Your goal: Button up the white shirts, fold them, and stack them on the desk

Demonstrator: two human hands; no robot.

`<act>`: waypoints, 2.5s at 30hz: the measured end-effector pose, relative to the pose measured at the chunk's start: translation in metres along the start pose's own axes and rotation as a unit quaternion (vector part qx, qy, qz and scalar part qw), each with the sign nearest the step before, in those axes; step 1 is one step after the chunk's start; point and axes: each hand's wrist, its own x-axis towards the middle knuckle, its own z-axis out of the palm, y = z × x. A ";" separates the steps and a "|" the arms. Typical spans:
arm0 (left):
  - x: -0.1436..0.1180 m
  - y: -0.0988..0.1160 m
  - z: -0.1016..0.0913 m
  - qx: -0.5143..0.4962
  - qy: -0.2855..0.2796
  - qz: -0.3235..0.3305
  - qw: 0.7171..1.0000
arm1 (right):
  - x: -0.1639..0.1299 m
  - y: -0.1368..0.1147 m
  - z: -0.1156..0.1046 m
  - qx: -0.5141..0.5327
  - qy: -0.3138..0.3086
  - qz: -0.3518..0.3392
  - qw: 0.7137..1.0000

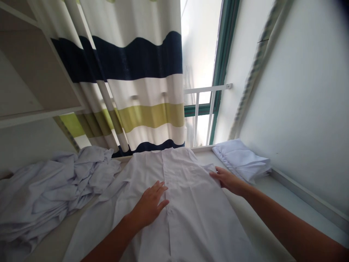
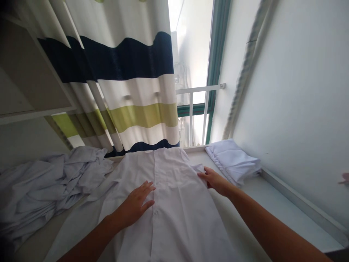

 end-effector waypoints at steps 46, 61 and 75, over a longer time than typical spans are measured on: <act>-0.014 -0.062 0.043 0.060 -0.009 0.035 0.998 | -0.106 -0.035 -0.266 -0.291 0.230 0.111 0.922; 0.003 -0.034 0.001 -0.018 -0.057 -0.017 0.998 | -0.100 -0.149 -0.289 -0.161 0.339 -0.121 0.919; 0.016 -0.015 0.006 0.075 0.059 -0.075 0.993 | -0.079 -0.082 -0.309 -0.470 0.468 0.110 0.740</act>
